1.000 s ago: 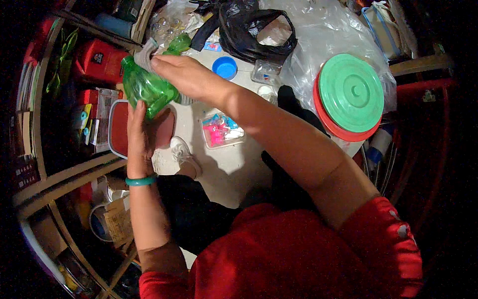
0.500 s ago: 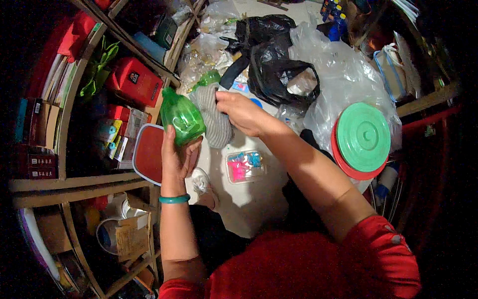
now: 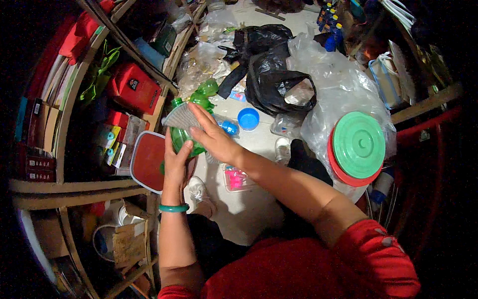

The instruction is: The person assembles spray bottles by attaching pink spray nozzles to green plastic bottles. They repeatedly pick up bottles and nozzles, screw the nozzles onto the bottles, and place the assembled units into a red container.

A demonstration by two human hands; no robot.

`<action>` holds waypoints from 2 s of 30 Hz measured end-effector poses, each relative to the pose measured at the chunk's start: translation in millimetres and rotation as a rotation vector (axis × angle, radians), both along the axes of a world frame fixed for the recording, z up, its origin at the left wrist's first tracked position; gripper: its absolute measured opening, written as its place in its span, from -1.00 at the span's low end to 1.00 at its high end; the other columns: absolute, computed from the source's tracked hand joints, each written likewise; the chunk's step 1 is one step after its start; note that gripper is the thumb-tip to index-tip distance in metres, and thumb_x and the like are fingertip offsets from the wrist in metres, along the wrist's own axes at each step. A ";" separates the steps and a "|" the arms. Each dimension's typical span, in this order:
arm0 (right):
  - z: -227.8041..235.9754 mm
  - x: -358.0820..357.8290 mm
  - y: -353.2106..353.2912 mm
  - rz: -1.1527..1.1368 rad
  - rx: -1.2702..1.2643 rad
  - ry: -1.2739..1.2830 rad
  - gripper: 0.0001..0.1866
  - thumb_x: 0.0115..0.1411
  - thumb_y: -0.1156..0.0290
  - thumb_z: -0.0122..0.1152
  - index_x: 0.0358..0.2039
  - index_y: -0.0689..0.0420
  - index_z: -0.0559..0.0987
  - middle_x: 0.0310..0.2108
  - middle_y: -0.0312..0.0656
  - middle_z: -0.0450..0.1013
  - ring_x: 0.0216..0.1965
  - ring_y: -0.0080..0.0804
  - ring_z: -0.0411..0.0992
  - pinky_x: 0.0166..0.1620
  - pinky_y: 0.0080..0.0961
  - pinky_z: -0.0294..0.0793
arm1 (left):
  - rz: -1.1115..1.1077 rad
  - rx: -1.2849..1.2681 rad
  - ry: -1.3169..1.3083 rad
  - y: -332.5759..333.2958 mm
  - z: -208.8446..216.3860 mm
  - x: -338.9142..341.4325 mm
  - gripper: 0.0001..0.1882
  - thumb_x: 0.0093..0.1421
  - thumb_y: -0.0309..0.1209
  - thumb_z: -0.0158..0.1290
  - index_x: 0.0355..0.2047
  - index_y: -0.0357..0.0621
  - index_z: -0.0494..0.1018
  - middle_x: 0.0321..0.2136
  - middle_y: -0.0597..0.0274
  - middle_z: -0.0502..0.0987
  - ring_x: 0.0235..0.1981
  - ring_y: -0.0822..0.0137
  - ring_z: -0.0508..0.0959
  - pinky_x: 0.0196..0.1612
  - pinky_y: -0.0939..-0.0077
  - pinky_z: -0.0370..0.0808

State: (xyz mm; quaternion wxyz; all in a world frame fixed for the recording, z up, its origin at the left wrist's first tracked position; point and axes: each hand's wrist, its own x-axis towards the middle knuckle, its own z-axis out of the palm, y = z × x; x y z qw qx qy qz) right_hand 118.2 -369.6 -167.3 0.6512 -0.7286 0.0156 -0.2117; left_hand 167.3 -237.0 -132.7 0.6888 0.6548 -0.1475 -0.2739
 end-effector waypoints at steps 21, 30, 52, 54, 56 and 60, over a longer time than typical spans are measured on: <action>20.1 -2.9 -49.8 0.055 0.534 0.145 -0.62 0.06 0.43 0.15 -0.09 0.21 0.39 -0.26 -0.25 0.42 -0.24 -0.55 0.38 -0.14 -0.61 0.37 | -0.242 0.095 -0.178 -3.6 -6.5 -22.2 -0.05 -0.19 -0.45 0.27 0.20 -0.24 0.01 0.03 0.01 0.28 0.02 0.23 0.34 0.08 0.41 0.27; 33.8 -9.8 -70.9 0.182 0.712 -0.015 -0.61 0.08 0.40 0.10 -0.07 0.22 0.35 -0.23 -0.11 0.45 -0.21 -0.41 0.44 -0.08 -0.47 0.43 | -0.434 -0.330 0.555 -1.6 -6.4 -25.1 -0.16 0.05 -0.05 0.11 0.20 -0.20 -0.01 0.09 0.00 0.23 0.05 0.08 0.34 0.03 0.05 0.36; 35.9 -8.2 -70.8 -0.051 0.837 -0.008 -0.69 0.11 0.46 0.03 -0.11 0.21 0.36 -0.26 -0.23 0.40 -0.25 -0.51 0.39 -0.15 -0.56 0.41 | -0.250 -0.278 0.486 -7.5 -11.8 -15.1 -0.39 0.21 -0.14 -0.05 0.17 -0.14 0.05 0.04 0.06 0.28 0.01 0.10 0.38 -0.13 0.20 0.51; 37.3 -7.6 -66.7 -0.026 0.862 -0.016 -0.68 0.11 0.46 0.03 -0.10 0.21 0.35 -0.26 -0.23 0.40 -0.24 -0.51 0.38 -0.14 -0.55 0.41 | -0.257 -0.292 0.442 -7.0 -13.0 -16.5 -0.40 0.20 -0.17 -0.04 0.16 -0.16 0.06 0.02 0.08 0.31 -0.01 0.11 0.40 -0.12 0.19 0.51; 34.5 -5.9 -63.8 -0.015 0.881 -0.044 -0.67 0.11 0.44 0.04 -0.09 0.20 0.34 -0.25 -0.23 0.40 -0.23 -0.50 0.38 -0.13 -0.54 0.41 | -0.139 -0.120 0.148 -11.1 -8.3 -22.0 -0.32 0.11 -0.21 0.07 0.14 -0.26 0.08 -0.01 -0.03 0.31 -0.03 0.15 0.39 0.02 0.21 0.37; 22.7 -1.6 -55.4 -0.160 0.911 -0.029 -0.57 0.09 0.39 0.11 -0.02 0.17 0.28 -0.18 -0.18 0.37 -0.20 -0.44 0.36 -0.14 -0.49 0.40 | -0.003 0.208 -0.489 -17.8 0.6 -28.5 -0.16 -0.11 -0.42 0.26 0.14 -0.34 0.05 0.01 -0.02 0.29 -0.01 0.17 0.35 0.05 0.41 0.28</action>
